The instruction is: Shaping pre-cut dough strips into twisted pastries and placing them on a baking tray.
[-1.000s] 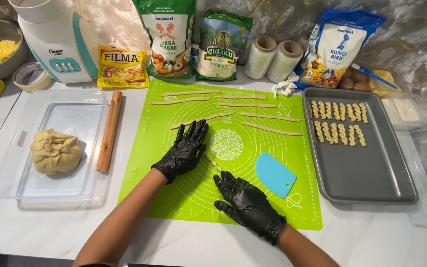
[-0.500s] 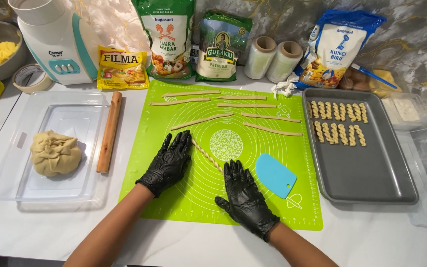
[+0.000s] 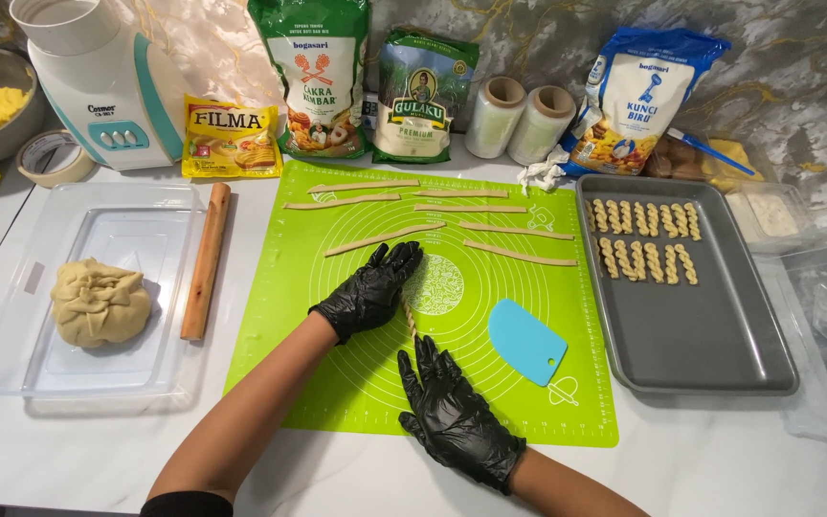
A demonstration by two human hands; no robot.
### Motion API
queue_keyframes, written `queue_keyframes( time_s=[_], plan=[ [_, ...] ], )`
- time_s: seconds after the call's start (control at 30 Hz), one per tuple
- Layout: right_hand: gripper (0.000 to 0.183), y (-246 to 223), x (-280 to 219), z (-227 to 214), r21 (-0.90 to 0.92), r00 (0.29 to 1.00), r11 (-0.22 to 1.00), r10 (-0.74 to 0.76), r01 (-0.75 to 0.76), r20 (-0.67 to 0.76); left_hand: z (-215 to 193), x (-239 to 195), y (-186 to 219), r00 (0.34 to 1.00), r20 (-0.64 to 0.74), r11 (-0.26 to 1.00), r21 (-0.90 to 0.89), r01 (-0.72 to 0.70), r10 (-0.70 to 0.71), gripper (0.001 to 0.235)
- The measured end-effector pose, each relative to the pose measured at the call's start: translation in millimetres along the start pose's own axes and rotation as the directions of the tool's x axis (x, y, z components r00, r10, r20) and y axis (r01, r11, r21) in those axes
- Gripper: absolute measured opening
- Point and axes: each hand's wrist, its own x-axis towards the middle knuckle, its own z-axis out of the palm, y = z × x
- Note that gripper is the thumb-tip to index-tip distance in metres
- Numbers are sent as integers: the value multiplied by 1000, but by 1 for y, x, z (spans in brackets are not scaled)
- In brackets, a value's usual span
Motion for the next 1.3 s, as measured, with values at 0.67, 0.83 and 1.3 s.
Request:
queue_keyframes(
  time_s=[0.67,0.83,1.3],
  plan=[
    [64,1,5,37,257,939,929,311,-266,-151,-24,-29,-31,831,-467,934,319,-160,302,53],
    [32,-1,25,14,-49,860,960,222,-274,-459,-32,-6,-27,876,-403,940,312,-139,263,38],
    [55,71,19,24,-31,914,938,329,-345,-238,-9,-61,-52,891,-449,857,484,179,68,17]
  ],
)
